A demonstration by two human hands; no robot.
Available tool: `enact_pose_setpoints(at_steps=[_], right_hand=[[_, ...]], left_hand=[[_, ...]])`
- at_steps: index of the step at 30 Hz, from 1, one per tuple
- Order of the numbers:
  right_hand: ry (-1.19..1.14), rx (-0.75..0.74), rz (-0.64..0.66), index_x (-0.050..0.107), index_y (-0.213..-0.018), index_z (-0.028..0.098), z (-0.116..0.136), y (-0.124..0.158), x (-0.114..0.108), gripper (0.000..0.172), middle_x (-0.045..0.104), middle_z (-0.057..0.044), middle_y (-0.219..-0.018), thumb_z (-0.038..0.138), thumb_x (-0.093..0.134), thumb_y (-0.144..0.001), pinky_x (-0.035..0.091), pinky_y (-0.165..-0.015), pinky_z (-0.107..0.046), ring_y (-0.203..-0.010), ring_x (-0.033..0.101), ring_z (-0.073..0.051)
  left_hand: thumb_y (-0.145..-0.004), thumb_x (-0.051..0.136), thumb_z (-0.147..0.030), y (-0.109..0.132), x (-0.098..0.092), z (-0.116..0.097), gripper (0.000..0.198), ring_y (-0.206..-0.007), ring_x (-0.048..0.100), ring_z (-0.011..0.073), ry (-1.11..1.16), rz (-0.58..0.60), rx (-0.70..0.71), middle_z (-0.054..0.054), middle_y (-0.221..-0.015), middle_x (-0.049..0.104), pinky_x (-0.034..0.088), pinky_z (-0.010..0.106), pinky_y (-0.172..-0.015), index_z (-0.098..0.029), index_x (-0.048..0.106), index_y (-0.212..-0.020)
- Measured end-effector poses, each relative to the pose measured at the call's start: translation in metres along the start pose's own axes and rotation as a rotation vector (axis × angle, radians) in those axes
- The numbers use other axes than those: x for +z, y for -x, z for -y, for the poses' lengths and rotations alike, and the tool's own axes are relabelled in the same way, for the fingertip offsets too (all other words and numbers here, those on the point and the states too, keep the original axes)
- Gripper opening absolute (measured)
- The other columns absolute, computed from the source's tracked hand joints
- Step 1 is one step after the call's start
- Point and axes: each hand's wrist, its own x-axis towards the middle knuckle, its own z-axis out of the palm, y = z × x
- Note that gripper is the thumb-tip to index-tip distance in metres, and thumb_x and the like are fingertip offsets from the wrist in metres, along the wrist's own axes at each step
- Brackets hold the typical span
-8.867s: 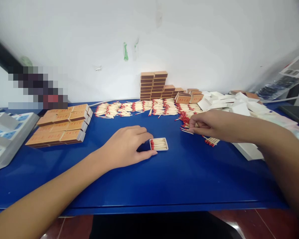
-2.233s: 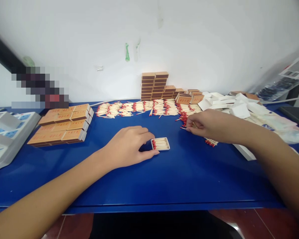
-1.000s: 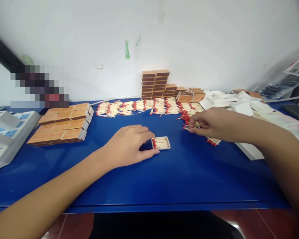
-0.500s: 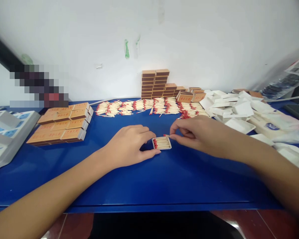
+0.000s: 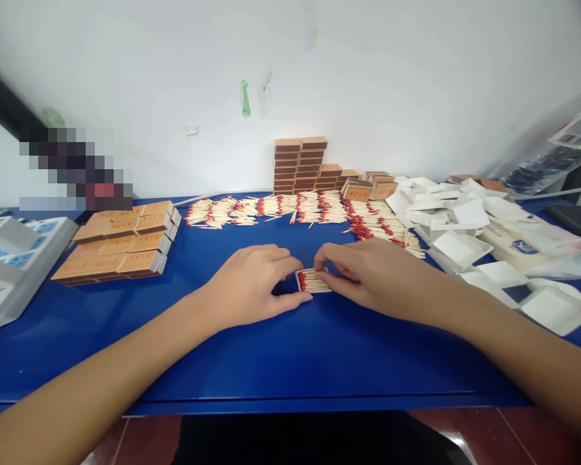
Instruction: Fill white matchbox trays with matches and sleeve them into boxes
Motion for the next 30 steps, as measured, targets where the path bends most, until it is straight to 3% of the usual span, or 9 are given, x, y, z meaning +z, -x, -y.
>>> enact_pose_setpoints(at_steps=[4,10,17,30], right_hand=[[-0.055,-0.05,-0.006,0.067,-0.107,0.023,0.001,-0.001,0.003,0.012,0.073,0.002,-0.077,0.027,0.056,-0.108,0.035,-0.06,-0.032,-0.061,0.061,-0.017],[-0.165,-0.151,-0.007,0.071,-0.097,0.022,-0.001,0.0,0.003,0.024,0.077,-0.002,-0.087,0.02,0.05,-0.107,0.044,-0.067,-0.032,-0.072,0.068,-0.017],[-0.184,-0.162,-0.013,0.08,-0.102,0.023,-0.003,0.001,-0.001,0.026,0.084,-0.004,-0.096,0.017,0.055,-0.102,0.052,-0.072,-0.032,-0.08,0.076,-0.02],[-0.21,-0.184,0.027,0.081,-0.104,0.025,0.001,0.003,-0.007,0.029,0.083,-0.003,-0.098,0.012,0.056,-0.098,0.052,-0.074,-0.032,-0.083,0.076,-0.019]], left_hand=[[-0.1,0.077,-0.046,0.0,0.0,0.0,0.031,-0.079,0.066,0.0197,-0.008,0.006,0.0,0.002,-0.085,0.07,0.048,0.032,-0.071,-0.015,0.078,-0.107],[-0.101,0.076,-0.047,0.0,0.002,0.002,0.032,-0.082,0.067,0.0202,-0.024,0.001,0.003,0.003,-0.088,0.072,0.047,0.032,-0.071,-0.016,0.077,-0.106],[-0.1,0.077,-0.047,0.001,0.0,0.001,0.033,-0.083,0.069,0.0202,-0.018,0.012,-0.009,0.003,-0.091,0.074,0.049,0.032,-0.073,-0.016,0.077,-0.112],[-0.101,0.076,-0.047,0.002,-0.002,0.001,0.033,-0.084,0.069,0.0207,-0.007,0.024,-0.011,0.004,-0.091,0.073,0.05,0.033,-0.074,-0.016,0.078,-0.111]])
